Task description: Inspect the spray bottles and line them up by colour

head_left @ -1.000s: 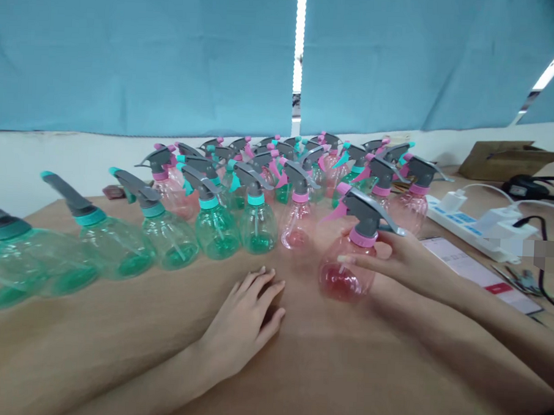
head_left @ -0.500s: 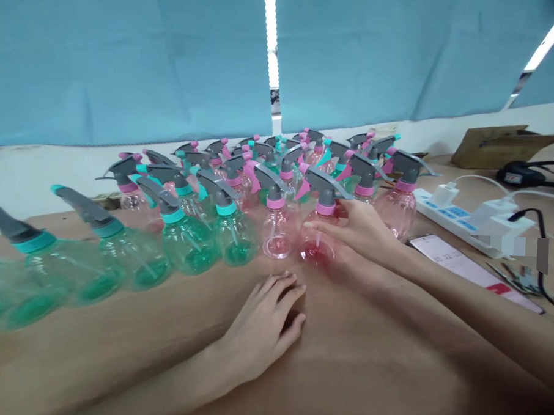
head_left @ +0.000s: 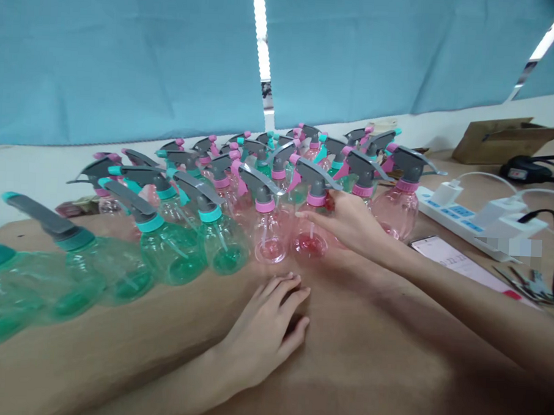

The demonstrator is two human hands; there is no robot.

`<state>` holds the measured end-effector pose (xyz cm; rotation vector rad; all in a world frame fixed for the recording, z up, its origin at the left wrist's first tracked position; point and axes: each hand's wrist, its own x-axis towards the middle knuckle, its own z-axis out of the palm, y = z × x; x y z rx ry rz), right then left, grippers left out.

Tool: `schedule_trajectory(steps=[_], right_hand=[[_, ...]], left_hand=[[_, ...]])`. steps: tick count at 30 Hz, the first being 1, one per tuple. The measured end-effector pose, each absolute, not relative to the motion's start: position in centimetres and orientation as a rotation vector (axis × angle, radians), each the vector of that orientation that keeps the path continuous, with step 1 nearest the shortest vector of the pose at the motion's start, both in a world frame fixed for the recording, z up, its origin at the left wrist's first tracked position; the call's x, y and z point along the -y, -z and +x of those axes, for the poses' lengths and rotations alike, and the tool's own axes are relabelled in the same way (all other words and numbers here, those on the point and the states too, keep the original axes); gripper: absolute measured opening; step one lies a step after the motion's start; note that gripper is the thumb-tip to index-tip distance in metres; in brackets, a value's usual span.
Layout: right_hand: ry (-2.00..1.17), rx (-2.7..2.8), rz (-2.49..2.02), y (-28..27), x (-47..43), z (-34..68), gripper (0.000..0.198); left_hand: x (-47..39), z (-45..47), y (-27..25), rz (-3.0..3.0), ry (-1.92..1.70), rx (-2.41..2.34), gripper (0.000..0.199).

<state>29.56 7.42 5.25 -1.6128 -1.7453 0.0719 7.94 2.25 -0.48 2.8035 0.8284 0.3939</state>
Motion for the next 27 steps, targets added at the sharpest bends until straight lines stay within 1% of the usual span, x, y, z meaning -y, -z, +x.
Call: schedule_trajectory(steps=[4,7,9,12,15,16,19,21,24,26,27], right_hand=[[-0.063,1.738,-1.601,-5.1,-7.9,29.5,0.032],[-0.053,1.731,-1.611,-4.9,-8.2,29.4,0.033],[-0.054,1.740,-1.616,-4.8,-7.9,29.3,0.040],[-0.066,1.774,-1.595,-4.6,-6.5,29.7,0.057],[-0.081,1.794,-1.542,-4.6,-4.0,30.6,0.067],[-0.119,1.780,-1.548,-4.8,-3.2,31.0,0.065],[-0.211,1.742,-1.609,-5.7,-1.1,32.4,0.035],[-0.208,1.736,-1.670,-6.4,-0.3,33.3,0.023],[-0.097,1.712,-1.805,-6.8,0.0,34.5,0.021],[0.000,1.662,-1.893,-6.4,-0.4,35.4,0.025],[0.069,1.629,-1.922,-6.1,-0.7,35.8,0.031]], left_hand=[[-2.3,7.9,0.5,2.808,-0.386,-0.823,0.032],[-2.3,7.8,0.6,2.809,-0.379,-0.824,0.033],[-2.3,7.8,0.7,2.805,-0.368,-0.831,0.034],[-2.2,7.7,0.6,2.801,-0.364,-0.841,0.034],[-2.2,7.7,0.6,2.801,-0.370,-0.849,0.034],[-2.2,7.7,0.5,2.800,-0.369,-0.851,0.034],[-2.2,7.8,0.5,2.809,-0.360,-0.852,0.034],[-2.2,7.8,0.4,2.820,-0.357,-0.852,0.034],[-2.3,7.8,0.4,2.831,-0.358,-0.848,0.033],[-2.3,7.8,0.4,2.837,-0.355,-0.837,0.033],[-2.3,7.7,0.5,2.841,-0.355,-0.832,0.033]])
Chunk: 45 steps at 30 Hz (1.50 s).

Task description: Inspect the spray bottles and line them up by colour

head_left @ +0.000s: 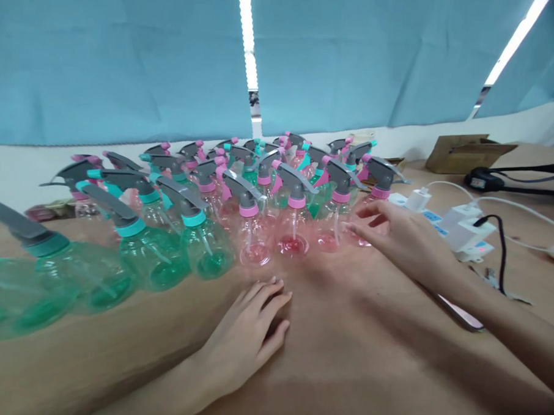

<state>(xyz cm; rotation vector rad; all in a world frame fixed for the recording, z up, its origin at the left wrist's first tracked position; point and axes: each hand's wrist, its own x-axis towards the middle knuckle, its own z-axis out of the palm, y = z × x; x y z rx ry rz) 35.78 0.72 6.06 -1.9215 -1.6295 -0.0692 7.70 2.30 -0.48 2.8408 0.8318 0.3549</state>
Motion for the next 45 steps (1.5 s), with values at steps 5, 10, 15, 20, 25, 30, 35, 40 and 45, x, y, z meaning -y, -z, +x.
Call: schedule_trajectory(steps=[5,10,15,20,25,30,35,40,45], right_hand=[[0.157,1.601,-1.959,-4.6,-3.0,36.5,0.061],[0.160,1.645,-1.983,-4.8,-5.1,35.6,0.067],[0.125,1.660,-2.018,-4.9,-5.7,35.5,0.060],[0.107,1.756,-2.024,-5.9,-3.4,35.8,0.050],[0.026,1.850,-2.002,-6.8,0.8,35.0,0.043],[-0.148,1.943,-1.817,-6.2,3.7,32.4,0.046],[-0.360,2.052,-1.502,-6.7,4.2,28.3,0.030],[-0.493,2.149,-1.311,-8.1,3.6,25.1,0.029],[-0.551,2.132,-1.268,-9.0,2.8,22.8,0.033]], left_hand=[[-2.1,7.3,0.7,2.847,-0.394,-0.831,0.033],[-2.0,7.2,0.8,2.853,-0.409,-0.827,0.034],[-2.0,7.3,0.7,2.847,-0.382,-0.838,0.034],[-2.1,7.2,0.8,2.834,-0.389,-0.828,0.034],[-2.1,7.2,0.6,2.758,-0.419,-0.869,0.036],[-1.3,7.3,0.2,2.595,-0.526,-0.965,0.055],[0.0,7.1,0.2,2.361,-0.631,-0.934,0.089],[0.7,5.3,0.4,2.209,-0.685,-0.918,0.093],[1.3,3.0,-0.2,2.190,-0.671,-0.970,0.089]])
